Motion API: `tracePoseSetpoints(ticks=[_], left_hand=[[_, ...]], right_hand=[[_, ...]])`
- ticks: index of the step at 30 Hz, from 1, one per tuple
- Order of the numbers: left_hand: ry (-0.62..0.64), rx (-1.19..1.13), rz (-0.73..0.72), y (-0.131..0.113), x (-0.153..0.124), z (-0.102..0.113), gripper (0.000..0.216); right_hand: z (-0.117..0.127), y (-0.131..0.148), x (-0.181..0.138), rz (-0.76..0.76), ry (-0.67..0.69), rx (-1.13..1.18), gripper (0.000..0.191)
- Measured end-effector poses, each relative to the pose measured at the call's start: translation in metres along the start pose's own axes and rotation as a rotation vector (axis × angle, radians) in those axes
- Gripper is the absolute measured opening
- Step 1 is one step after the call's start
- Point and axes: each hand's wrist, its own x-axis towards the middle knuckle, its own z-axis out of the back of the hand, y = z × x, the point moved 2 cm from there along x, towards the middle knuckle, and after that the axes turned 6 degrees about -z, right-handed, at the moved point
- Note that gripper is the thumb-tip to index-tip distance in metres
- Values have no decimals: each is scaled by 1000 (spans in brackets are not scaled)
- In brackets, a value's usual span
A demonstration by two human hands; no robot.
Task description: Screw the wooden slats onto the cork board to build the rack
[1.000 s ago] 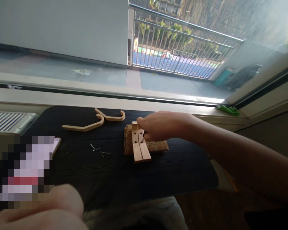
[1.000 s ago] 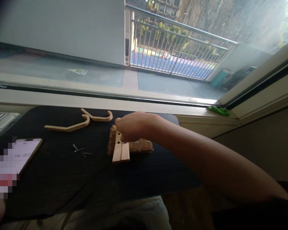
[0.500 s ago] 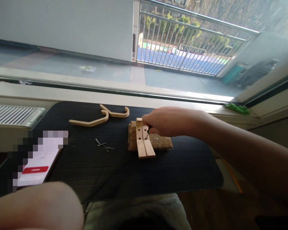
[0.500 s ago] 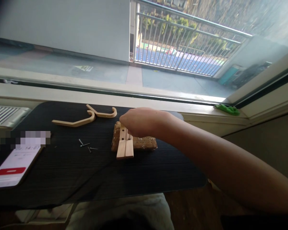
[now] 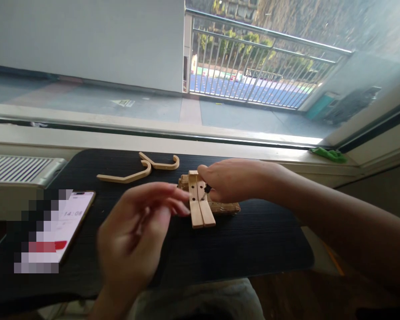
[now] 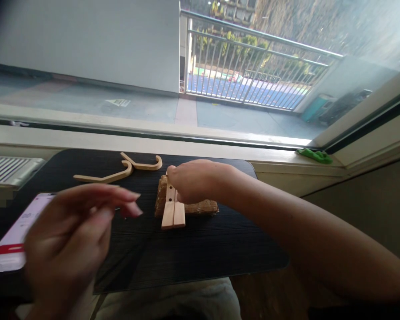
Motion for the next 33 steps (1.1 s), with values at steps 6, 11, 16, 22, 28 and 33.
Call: tracePoseSetpoints(ticks=[6, 11, 16, 22, 28, 33], left_hand=[[-27, 47, 111, 81, 47, -38, 13], [-30, 143, 171, 132, 58, -43, 19], [62, 154, 181, 154, 53, -52, 19], [93, 198, 138, 158, 45, -49, 13], [104, 172, 187, 154, 46, -48, 15], [170, 213, 125, 152, 46, -49, 19]], right_hand=[[-3, 0, 3, 50, 60, -13, 31], [-2, 1, 3, 66, 82, -3, 32], [0, 2, 3, 68, 104, -2, 30], [0, 1, 7, 65, 93, -40, 17], [0, -1, 10, 42, 104, -23, 18], [2, 0, 11, 3, 95, -12, 19]])
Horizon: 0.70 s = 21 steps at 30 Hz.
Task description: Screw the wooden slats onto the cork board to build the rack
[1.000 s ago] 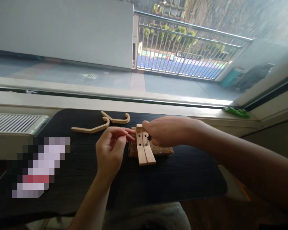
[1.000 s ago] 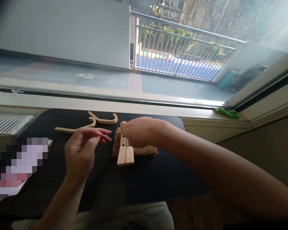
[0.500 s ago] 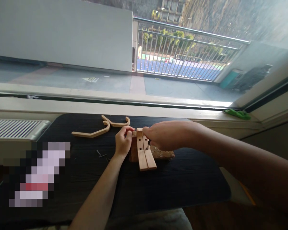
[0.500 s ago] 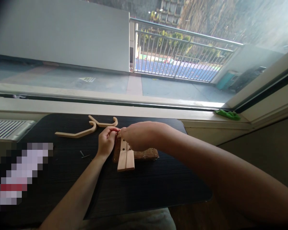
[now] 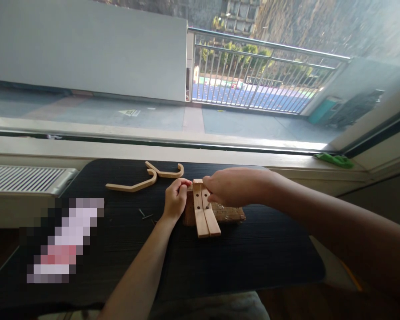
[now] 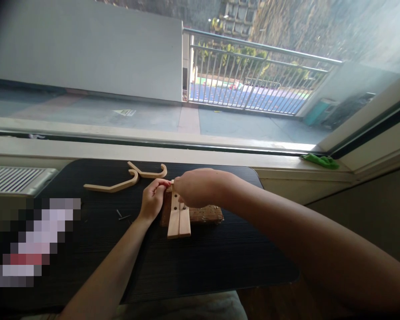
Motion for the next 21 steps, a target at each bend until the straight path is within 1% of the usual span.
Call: tracePoseSetpoints(ticks=[4, 9, 14, 18, 21], left_hand=[[13, 1, -13, 0, -1, 0, 21], [37, -24, 14, -2, -1, 0, 22], [40, -19, -13, 0, -2, 0, 21], [54, 4, -30, 1, -3, -2, 21], [80, 30, -79, -2, -3, -3, 20]], right_hand=[[3, 3, -1, -18, 43, -15, 23], [3, 5, 0, -27, 34, -50, 26], [0, 5, 3, -32, 9, -78, 27], [2, 9, 3, -40, 33, -100, 28], [3, 11, 2, -53, 34, -112, 28]])
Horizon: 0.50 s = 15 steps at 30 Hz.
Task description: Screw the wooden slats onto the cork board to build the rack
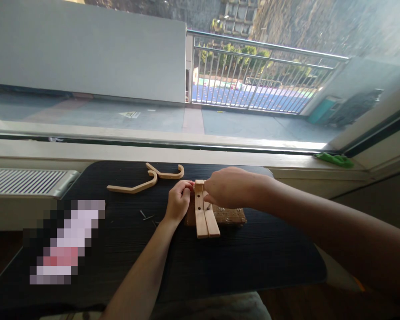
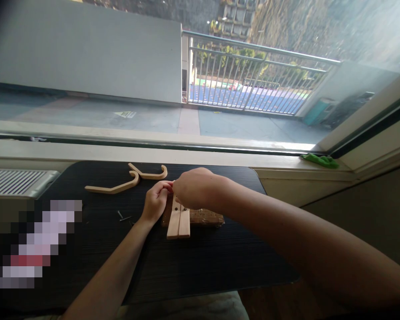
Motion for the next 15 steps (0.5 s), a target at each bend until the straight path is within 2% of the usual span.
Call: tracePoseSetpoints(ticks=[4, 10, 15], left_hand=[[16, 19, -50, -4, 0, -1, 19], [11, 21, -20, -6, -1, -2, 17], [4, 22, -16, -5, -2, -2, 15]], right_hand=[[-3, 1, 3, -12, -24, -16, 28], [-6, 6, 10, -27, -41, -54, 26], [-4, 5, 4, -43, -74, -60, 26]])
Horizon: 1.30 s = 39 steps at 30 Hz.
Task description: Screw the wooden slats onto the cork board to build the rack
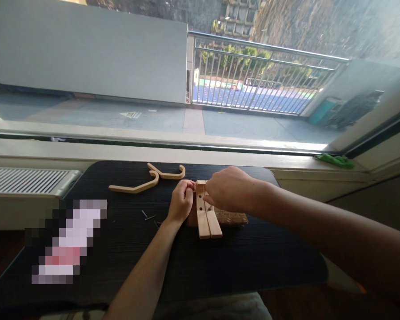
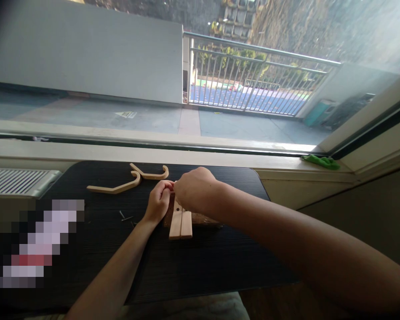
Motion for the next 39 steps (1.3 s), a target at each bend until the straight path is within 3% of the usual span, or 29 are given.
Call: tracePoseSetpoints(ticks=[5, 9, 19, 31, 39], left_hand=[[16, 11, 60, 5, 0, -1, 13], [19, 22, 37, 6, 1, -2, 18], [9, 49, 6, 6, 2, -1, 21], [-26, 98, 15, 5, 1, 3, 21], [-55, 62, 60, 5, 2, 3, 19]], right_hand=[[-2, -6, -8, 87, -27, 37, 35], [-2, -6, -6, 151, -13, 4, 24], [-7, -7, -6, 111, -85, 39, 22], [-15, -5, -1, 93, -62, 41, 16], [-15, -9, -6, 92, -77, 116, 26]])
